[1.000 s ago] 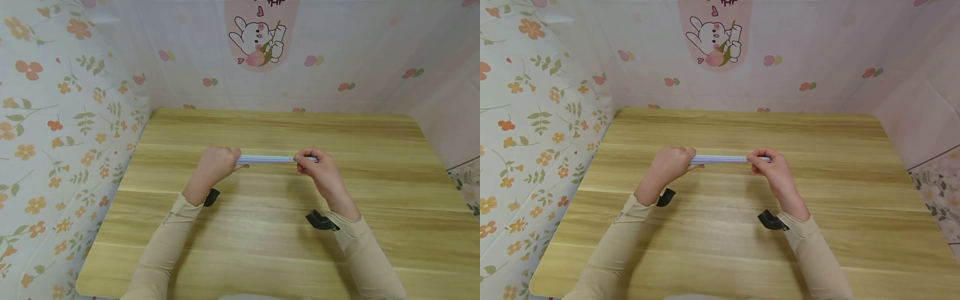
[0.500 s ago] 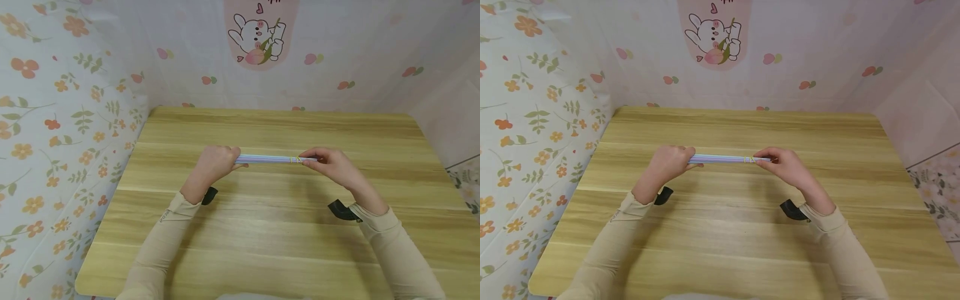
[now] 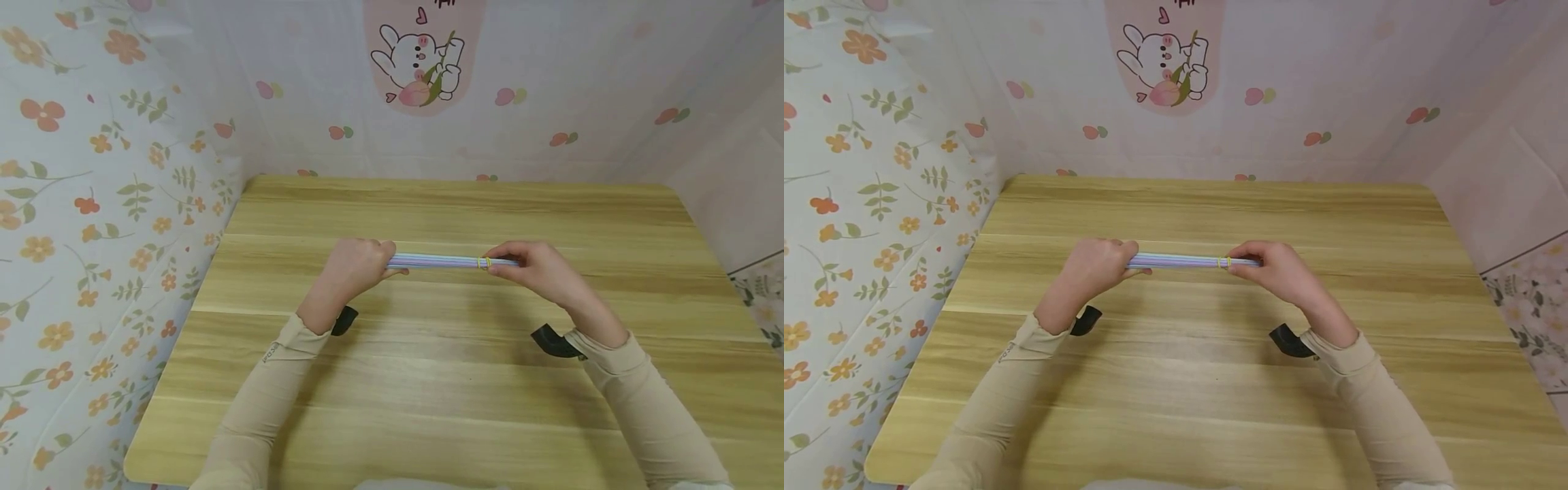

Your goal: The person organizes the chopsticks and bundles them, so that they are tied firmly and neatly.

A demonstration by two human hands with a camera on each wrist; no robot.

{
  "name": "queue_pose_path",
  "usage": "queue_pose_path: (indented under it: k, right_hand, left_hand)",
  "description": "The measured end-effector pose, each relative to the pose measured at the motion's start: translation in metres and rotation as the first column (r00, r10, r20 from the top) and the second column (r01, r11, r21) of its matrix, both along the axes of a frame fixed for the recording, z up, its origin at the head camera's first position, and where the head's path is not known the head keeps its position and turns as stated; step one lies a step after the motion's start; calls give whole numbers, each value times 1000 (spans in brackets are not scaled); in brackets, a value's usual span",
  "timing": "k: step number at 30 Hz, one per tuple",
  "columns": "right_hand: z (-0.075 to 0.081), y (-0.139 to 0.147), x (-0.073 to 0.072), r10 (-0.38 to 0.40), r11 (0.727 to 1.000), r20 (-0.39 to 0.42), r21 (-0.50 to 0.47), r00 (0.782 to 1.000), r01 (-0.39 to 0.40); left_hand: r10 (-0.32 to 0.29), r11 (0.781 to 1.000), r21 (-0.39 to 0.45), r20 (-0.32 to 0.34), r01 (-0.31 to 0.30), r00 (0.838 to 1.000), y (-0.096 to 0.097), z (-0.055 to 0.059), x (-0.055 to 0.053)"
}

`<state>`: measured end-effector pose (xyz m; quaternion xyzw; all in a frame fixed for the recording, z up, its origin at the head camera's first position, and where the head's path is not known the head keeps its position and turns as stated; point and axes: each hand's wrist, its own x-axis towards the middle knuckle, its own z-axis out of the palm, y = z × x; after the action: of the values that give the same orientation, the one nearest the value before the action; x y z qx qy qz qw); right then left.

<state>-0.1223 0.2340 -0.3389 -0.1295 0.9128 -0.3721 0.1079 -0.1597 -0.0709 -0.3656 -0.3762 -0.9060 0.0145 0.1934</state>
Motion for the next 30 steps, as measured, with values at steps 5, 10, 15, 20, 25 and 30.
queue_pose_path:
  k: [5, 10, 15, 20, 25, 30]
  right_hand:
    - [-1, -7, 0, -24, 1000, 2, -13, 1000, 24]
    - [-3, -13, 0, -17, 1000, -38, -21, 999, 16]
    - [-4, -17, 1, 11, 1000, -101, -23, 995, -13]
    - [-7, -19, 1, 26, 1000, -163, 5, 986, -25]
    - [-11, -22, 2, 39, 999, -223, 40, 974, -31]
    - [-7, -18, 1, 76, 996, -209, 53, 975, -66]
  left_hand:
    - [-10, 1000, 3, -17, 10, 1000, 2, 0, 1]
    - [-12, 1000, 13, -29, 13, 1000, 2, 0, 1]
    - [-15, 1000, 23, -42, 16, 999, 2, 0, 1]
    - [-9, 1000, 12, -32, 10, 999, 4, 2, 2]
    - [-22, 1000, 17, -35, 23, 999, 4, 3, 1]
    - [-32, 999, 27, -56, 33, 998, 2, 2, 0]
